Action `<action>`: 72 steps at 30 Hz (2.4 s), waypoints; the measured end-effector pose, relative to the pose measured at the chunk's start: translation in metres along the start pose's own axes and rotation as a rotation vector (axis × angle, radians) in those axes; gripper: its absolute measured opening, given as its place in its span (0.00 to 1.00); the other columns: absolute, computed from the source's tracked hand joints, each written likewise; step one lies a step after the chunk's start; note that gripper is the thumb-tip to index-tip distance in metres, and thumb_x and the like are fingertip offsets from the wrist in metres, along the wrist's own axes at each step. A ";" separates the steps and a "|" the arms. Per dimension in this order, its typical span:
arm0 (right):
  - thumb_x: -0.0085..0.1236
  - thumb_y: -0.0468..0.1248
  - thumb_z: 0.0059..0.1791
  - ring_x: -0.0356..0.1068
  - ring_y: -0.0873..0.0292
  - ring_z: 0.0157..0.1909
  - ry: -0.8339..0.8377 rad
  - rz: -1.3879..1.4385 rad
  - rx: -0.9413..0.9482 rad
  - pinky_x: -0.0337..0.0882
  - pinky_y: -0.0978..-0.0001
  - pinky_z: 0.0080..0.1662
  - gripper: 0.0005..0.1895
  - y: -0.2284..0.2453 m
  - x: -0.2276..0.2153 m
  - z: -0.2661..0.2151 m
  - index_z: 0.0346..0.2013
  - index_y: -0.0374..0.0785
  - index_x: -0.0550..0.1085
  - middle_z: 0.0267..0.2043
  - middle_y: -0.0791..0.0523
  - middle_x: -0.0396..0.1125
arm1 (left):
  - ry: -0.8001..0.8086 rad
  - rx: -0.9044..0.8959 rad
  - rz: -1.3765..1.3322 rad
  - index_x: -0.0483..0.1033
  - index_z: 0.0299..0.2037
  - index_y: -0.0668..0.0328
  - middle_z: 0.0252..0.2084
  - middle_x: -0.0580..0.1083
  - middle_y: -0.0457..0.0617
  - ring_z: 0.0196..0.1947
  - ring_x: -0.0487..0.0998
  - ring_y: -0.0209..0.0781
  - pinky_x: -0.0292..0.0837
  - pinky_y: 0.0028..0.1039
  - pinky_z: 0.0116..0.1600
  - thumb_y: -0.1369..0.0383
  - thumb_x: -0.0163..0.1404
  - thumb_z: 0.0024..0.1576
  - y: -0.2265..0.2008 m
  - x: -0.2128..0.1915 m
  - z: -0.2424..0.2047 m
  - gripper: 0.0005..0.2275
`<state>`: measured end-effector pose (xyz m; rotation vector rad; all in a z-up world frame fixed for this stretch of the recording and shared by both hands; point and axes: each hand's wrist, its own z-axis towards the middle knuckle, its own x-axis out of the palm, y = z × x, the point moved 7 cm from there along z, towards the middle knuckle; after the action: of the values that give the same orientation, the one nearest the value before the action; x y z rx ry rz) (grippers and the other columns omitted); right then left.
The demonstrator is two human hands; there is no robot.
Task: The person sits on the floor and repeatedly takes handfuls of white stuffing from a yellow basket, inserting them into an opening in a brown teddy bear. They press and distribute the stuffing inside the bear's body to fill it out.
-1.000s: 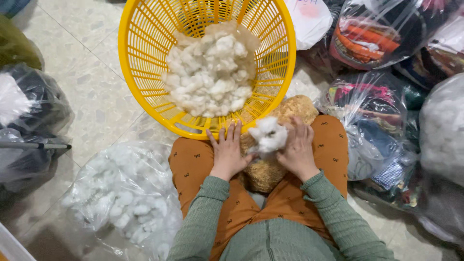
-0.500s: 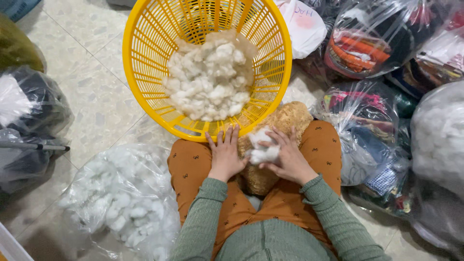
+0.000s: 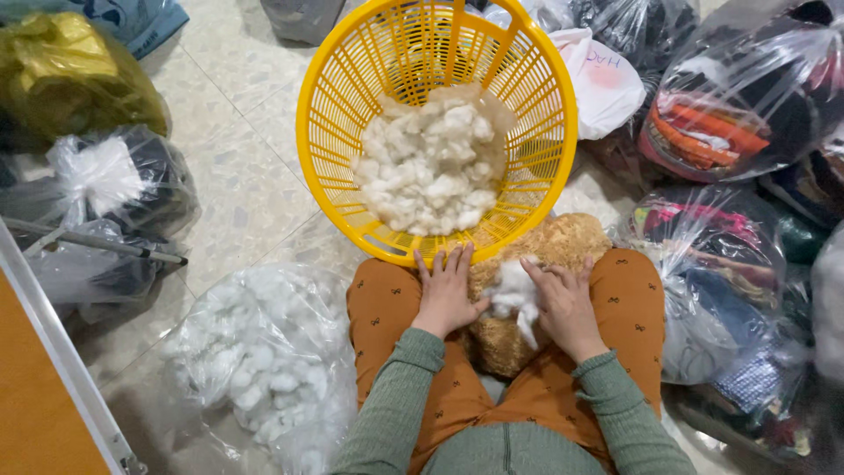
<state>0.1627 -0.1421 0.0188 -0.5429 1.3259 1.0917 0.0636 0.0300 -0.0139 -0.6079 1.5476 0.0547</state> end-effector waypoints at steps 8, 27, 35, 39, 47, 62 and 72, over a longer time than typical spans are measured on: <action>0.68 0.37 0.38 0.62 0.52 0.63 -0.076 -0.133 0.195 0.28 0.31 0.77 0.12 -0.024 0.006 0.003 0.34 0.48 0.78 0.49 0.59 0.67 | -0.045 0.017 -0.077 0.46 0.75 0.60 0.72 0.58 0.58 0.71 0.54 0.66 0.16 0.72 0.70 0.38 0.55 0.47 0.000 0.001 0.000 0.51; 0.60 0.28 0.37 0.28 0.39 0.85 -0.187 -0.154 0.466 0.17 0.27 0.72 0.49 -0.056 0.017 0.024 0.74 0.53 0.60 0.83 0.42 0.34 | -0.044 0.009 -0.088 0.46 0.75 0.59 0.72 0.58 0.57 0.71 0.54 0.64 0.15 0.71 0.71 0.37 0.53 0.48 0.002 0.000 -0.001 0.50; 0.65 0.40 0.33 0.36 0.41 0.81 -0.004 0.230 0.266 0.16 0.30 0.70 0.52 -0.050 -0.001 0.013 0.72 0.50 0.59 0.79 0.45 0.43 | -0.083 0.022 -0.124 0.50 0.74 0.58 0.71 0.60 0.56 0.70 0.55 0.64 0.18 0.71 0.70 0.38 0.56 0.47 0.000 -0.005 0.001 0.49; 0.63 0.48 0.39 0.33 0.40 0.83 -0.018 0.373 0.076 0.16 0.30 0.71 0.51 -0.048 -0.014 0.014 0.76 0.50 0.56 0.82 0.45 0.42 | -0.056 0.000 -0.118 0.50 0.74 0.58 0.70 0.60 0.56 0.70 0.54 0.64 0.18 0.72 0.70 0.38 0.56 0.46 0.000 -0.005 0.000 0.49; 0.67 0.51 0.35 0.33 0.39 0.81 -0.023 0.057 0.344 0.14 0.29 0.69 0.52 -0.076 0.009 0.021 0.72 0.49 0.60 0.78 0.45 0.47 | -0.034 0.010 -0.098 0.49 0.74 0.58 0.71 0.58 0.57 0.70 0.54 0.65 0.17 0.72 0.70 0.38 0.55 0.48 -0.001 0.000 0.004 0.49; 0.58 0.50 0.42 0.43 0.46 0.82 -0.064 0.207 0.166 0.13 0.26 0.72 0.38 -0.085 0.026 0.019 0.69 0.53 0.69 0.79 0.55 0.54 | -0.100 0.017 -0.125 0.51 0.74 0.59 0.69 0.61 0.56 0.69 0.56 0.63 0.16 0.72 0.71 0.40 0.56 0.46 0.001 -0.007 0.000 0.49; 0.71 0.55 0.37 0.39 0.42 0.80 -0.065 0.210 0.198 0.17 0.27 0.69 0.45 -0.050 0.007 0.026 0.66 0.48 0.66 0.76 0.49 0.51 | -0.078 0.010 -0.115 0.52 0.73 0.58 0.67 0.62 0.54 0.70 0.54 0.61 0.18 0.72 0.70 0.39 0.56 0.47 0.001 -0.004 0.002 0.47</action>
<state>0.2175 -0.1398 0.0051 -0.2230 1.4384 1.1227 0.0647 0.0328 -0.0108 -0.6786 1.4341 -0.0162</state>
